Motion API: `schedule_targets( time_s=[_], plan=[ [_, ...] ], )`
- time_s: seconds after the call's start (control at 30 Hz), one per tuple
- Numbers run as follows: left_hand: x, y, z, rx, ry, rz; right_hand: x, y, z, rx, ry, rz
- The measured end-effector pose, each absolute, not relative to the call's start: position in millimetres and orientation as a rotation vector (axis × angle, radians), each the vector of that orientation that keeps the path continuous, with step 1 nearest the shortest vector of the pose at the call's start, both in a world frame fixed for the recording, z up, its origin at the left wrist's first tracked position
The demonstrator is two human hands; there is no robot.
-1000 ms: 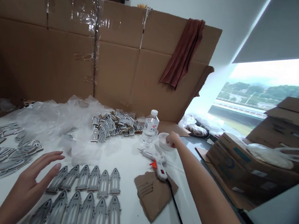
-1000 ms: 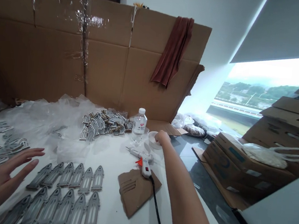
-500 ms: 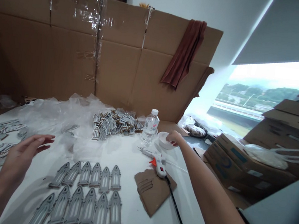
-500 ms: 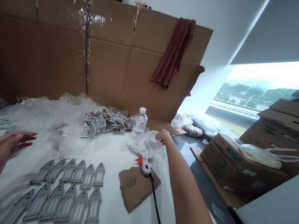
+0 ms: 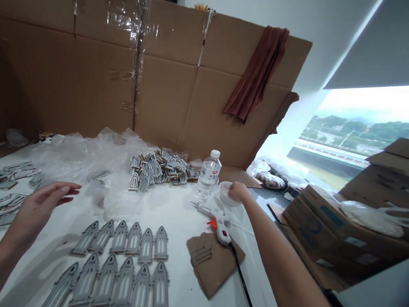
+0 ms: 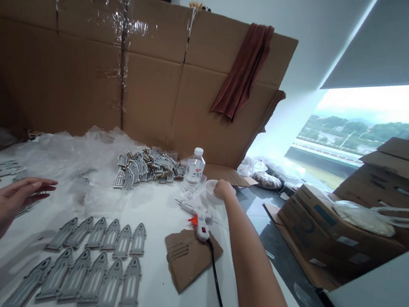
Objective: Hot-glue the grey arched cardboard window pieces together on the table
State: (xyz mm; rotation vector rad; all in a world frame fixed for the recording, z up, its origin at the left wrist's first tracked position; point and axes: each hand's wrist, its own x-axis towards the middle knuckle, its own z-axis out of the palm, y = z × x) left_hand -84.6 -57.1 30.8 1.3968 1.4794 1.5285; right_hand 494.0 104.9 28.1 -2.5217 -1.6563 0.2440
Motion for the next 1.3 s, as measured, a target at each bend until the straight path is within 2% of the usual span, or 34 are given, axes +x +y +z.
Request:
schedule_targets(
  time_s=[0.23, 0.47, 1.03, 1.3],
  plan=[
    [-83.8, -53.5, 24.6, 1.409, 1.509, 1.459, 500.2, 109.7, 38.3, -2.509, -1.454, 0.560],
    [-82.5, -52.0, 12.7, 1.415, 1.499, 1.389, 502.1, 109.6, 42.4, -2.535, -1.381, 0.704],
    [-80.0, -53.0, 0.0, 1.457, 1.499, 1.311, 491.2, 104.5, 43.9, -2.594, -1.456, 0.681],
    [-79.1, -54.3, -0.9, 1.463, 1.517, 1.281, 492.5, 111.8, 36.1, -2.588, -1.465, 0.505]
  ],
)
